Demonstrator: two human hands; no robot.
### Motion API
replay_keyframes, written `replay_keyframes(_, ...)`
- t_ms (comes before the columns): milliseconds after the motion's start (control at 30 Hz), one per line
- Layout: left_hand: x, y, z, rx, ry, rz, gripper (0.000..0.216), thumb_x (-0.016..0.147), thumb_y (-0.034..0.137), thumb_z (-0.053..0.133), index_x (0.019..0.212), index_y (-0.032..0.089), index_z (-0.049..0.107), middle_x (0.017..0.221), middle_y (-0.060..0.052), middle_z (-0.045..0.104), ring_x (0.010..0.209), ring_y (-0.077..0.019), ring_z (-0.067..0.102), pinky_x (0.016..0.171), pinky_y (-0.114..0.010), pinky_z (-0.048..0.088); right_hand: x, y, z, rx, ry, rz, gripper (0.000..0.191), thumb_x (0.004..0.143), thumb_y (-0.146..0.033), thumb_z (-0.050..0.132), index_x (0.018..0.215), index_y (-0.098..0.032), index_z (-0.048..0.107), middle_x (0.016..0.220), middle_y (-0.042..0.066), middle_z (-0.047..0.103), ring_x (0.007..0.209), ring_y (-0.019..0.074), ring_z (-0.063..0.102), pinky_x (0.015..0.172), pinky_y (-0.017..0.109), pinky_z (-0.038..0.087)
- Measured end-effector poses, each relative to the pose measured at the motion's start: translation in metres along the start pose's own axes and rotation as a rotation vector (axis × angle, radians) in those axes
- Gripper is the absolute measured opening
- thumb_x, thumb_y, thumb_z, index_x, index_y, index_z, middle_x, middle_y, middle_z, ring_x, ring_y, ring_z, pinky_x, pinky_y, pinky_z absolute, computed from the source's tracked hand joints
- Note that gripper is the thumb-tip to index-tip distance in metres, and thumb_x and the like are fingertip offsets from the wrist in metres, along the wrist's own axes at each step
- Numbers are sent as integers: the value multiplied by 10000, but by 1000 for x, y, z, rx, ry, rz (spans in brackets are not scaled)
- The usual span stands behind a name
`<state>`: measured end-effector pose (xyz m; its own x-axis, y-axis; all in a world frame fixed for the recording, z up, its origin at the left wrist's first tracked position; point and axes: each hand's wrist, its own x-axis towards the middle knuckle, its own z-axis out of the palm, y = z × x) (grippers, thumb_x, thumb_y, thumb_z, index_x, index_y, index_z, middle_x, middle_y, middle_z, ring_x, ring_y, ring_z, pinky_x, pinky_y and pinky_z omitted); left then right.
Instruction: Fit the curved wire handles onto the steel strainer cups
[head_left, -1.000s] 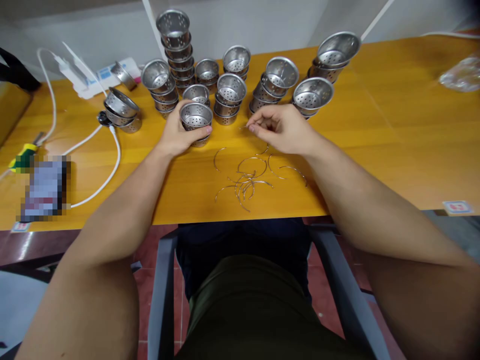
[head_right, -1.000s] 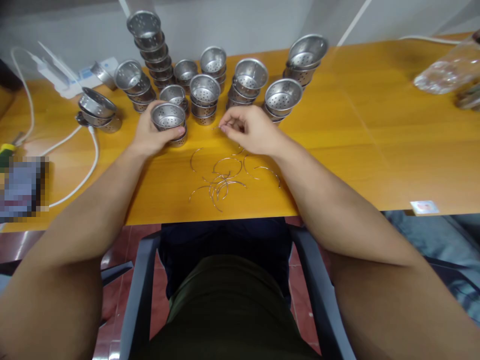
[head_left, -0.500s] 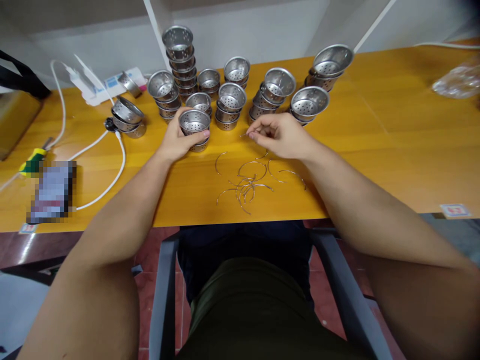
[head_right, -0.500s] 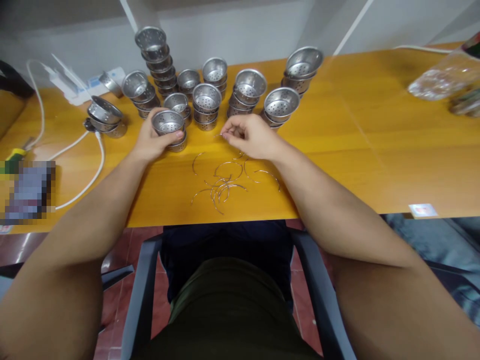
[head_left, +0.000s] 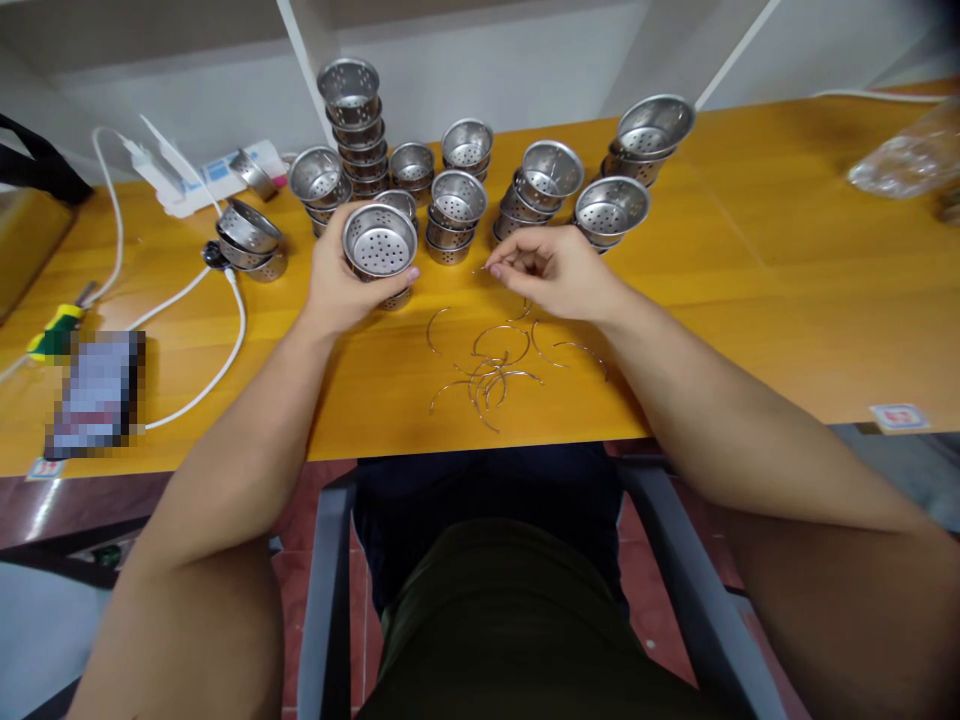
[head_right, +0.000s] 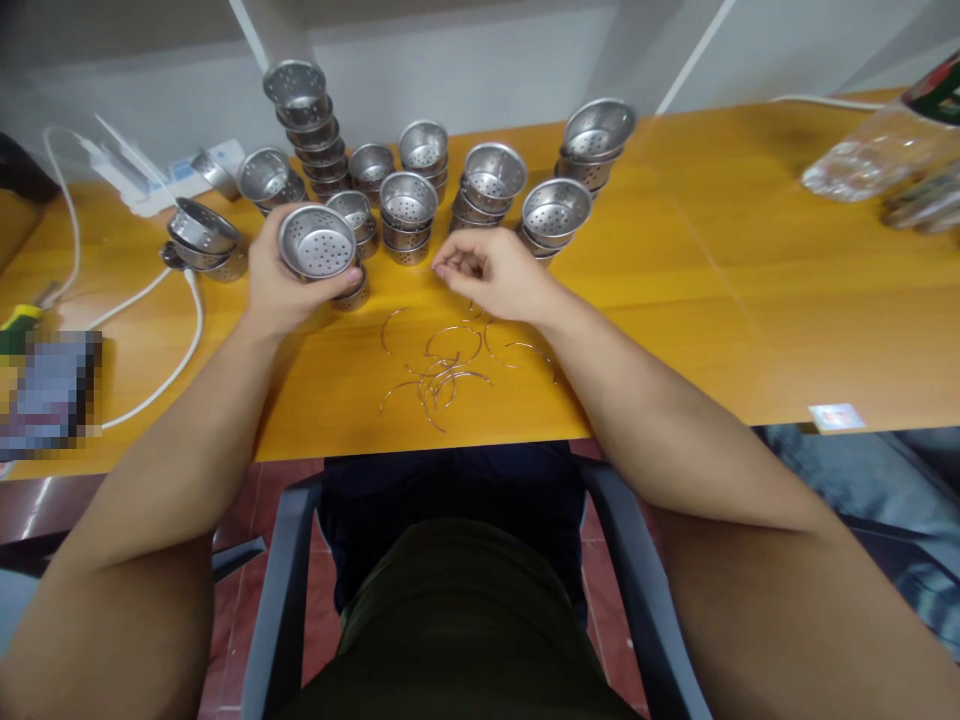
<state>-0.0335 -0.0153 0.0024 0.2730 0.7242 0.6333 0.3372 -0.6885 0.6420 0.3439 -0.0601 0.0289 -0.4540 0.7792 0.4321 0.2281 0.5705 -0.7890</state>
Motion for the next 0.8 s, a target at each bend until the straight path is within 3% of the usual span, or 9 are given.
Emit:
replay_keyframes(233,-5,9,41,-39,44,121,1184,776,907,1191,1685,418,610,1630,-104,801,1515,-435,836,1325,-723,740,0,-27,20,49,151,-25,433,1115,-710,969,1163,-298,847,911,29,660,760,218,572,664,391,546)
replay_keyframes(333,-9,18,56,-108,12,229,1157,902,958,1089,1785,473,520,1688,-96,767,1517,-402,824,1326,-729,741,0,-31,24,81,183,-9,557,1124,-851,917,1213,-313,803,978,53,660,853,255,644,721,412,624)
replay_keyframes(467,-11,32,56,-127,-40,257,1016,1138,945,842,1913,470,388,1857,-107,650,1727,-400,700,1501,-722,618,1,-29,21,93,273,-20,690,1090,-1007,850,1203,-332,763,983,71,655,885,284,653,724,442,638)
replay_keyframes(533,-11,39,52,-63,-27,212,1004,1107,906,917,1879,461,452,1845,-112,645,1740,-411,691,1511,-700,606,2,-30,19,94,302,-31,733,1070,-1050,832,1201,-333,754,977,72,644,895,290,657,722,446,630)
replay_keyframes(667,-13,48,54,23,-3,159,969,977,839,1098,1696,382,634,1638,-115,748,1595,-416,759,1427,-722,655,0,-38,22,91,269,-2,738,1067,-1045,842,1202,-325,749,955,60,595,890,284,644,719,439,628)
replay_keyframes(800,-17,52,68,-23,-31,122,1105,858,898,1156,1674,392,611,1582,-110,765,1563,-453,792,1392,-745,674,-2,-44,25,65,220,27,707,1080,-1022,844,1176,-327,759,897,38,546,828,270,600,697,441,641)
